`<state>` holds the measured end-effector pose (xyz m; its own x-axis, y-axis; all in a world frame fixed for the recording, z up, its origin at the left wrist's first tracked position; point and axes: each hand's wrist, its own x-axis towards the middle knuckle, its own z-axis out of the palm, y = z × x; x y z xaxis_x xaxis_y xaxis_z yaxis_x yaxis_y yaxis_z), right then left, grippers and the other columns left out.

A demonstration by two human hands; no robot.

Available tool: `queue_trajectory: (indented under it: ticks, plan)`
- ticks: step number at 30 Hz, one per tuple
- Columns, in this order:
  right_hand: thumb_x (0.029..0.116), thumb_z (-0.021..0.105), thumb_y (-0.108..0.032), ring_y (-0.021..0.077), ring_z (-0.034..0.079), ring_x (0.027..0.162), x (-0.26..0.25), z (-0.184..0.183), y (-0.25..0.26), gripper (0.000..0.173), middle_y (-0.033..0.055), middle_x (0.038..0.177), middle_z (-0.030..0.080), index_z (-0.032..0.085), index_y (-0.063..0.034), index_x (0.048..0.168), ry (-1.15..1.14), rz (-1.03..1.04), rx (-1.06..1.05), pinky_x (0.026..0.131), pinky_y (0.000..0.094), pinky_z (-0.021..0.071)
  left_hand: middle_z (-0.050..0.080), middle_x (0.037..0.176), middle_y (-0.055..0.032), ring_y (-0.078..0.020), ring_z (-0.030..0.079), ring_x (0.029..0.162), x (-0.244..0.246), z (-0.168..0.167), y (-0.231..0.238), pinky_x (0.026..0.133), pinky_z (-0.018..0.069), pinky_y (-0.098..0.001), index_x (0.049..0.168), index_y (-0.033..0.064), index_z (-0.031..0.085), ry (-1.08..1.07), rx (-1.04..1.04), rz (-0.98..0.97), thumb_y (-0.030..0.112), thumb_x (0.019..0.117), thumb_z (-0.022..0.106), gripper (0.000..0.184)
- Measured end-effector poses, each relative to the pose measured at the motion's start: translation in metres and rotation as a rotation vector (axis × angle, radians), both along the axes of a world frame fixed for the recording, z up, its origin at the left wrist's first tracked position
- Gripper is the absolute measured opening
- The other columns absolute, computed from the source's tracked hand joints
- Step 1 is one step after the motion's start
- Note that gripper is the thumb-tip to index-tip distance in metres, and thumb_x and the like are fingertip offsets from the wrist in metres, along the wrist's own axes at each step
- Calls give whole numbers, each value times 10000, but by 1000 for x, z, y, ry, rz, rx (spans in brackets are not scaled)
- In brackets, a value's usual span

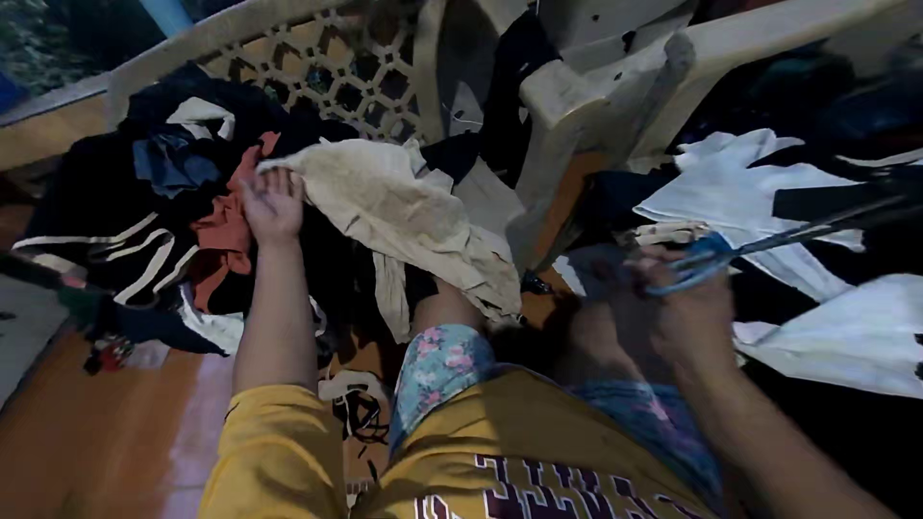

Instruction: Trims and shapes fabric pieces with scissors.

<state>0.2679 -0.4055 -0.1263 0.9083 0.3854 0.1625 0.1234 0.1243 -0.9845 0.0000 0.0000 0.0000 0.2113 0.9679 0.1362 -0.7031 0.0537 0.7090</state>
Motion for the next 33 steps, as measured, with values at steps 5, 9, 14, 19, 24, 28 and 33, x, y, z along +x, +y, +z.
queue_trajectory:
  ticks: [5,9,14,19,24,28,33]
  plan:
    - [1012,577,-82,66,630,820,-34,-6,11,248,76,979,644,548,75,1201,156,180,-321,756,243,549,629,1079,-67,-137,642,876,-17,-109,-77,798,563,-318,1341,23,498,720,-123,-124,207,1096,430,313]
    - [984,623,-54,89,634,822,-39,-28,30,270,75,980,657,542,63,1214,251,324,-293,764,257,551,670,985,-90,-129,657,785,-12,-151,-153,717,560,-276,1277,-38,544,829,-310,-338,110,1078,478,257]
    - [1004,545,-80,97,664,798,-59,-33,53,210,56,941,661,535,49,1169,251,535,-233,738,267,577,678,1009,-107,-130,675,788,17,-142,-175,727,577,-276,1279,-62,561,862,-233,-465,88,1057,524,270]
    - [1048,490,-304,72,665,814,-67,-50,28,393,13,996,676,494,16,1276,341,896,-299,753,253,579,657,1003,-104,-107,646,746,41,-135,-176,691,564,-257,1304,-56,552,960,-175,-517,93,1035,575,309]
    - [1108,398,-208,151,600,896,-64,8,16,367,135,1114,605,482,69,1335,244,999,-691,815,298,511,630,923,-72,-83,578,656,54,-132,-174,602,507,-227,1231,-20,567,1020,-95,-554,123,1015,624,265]
    - [1061,455,-221,52,572,738,-59,-8,10,281,27,914,604,543,7,1198,151,1048,-731,682,199,488,613,840,-47,-80,600,689,56,-130,-179,655,524,-228,1052,-21,565,1038,0,-541,104,1020,607,135]
    - [1072,439,-327,-5,546,676,-51,-40,6,331,-53,833,576,545,-28,1169,298,1043,-534,635,158,481,632,963,-101,-116,649,871,56,-119,-183,857,556,-314,1155,-71,502,942,131,-558,87,1070,474,181]
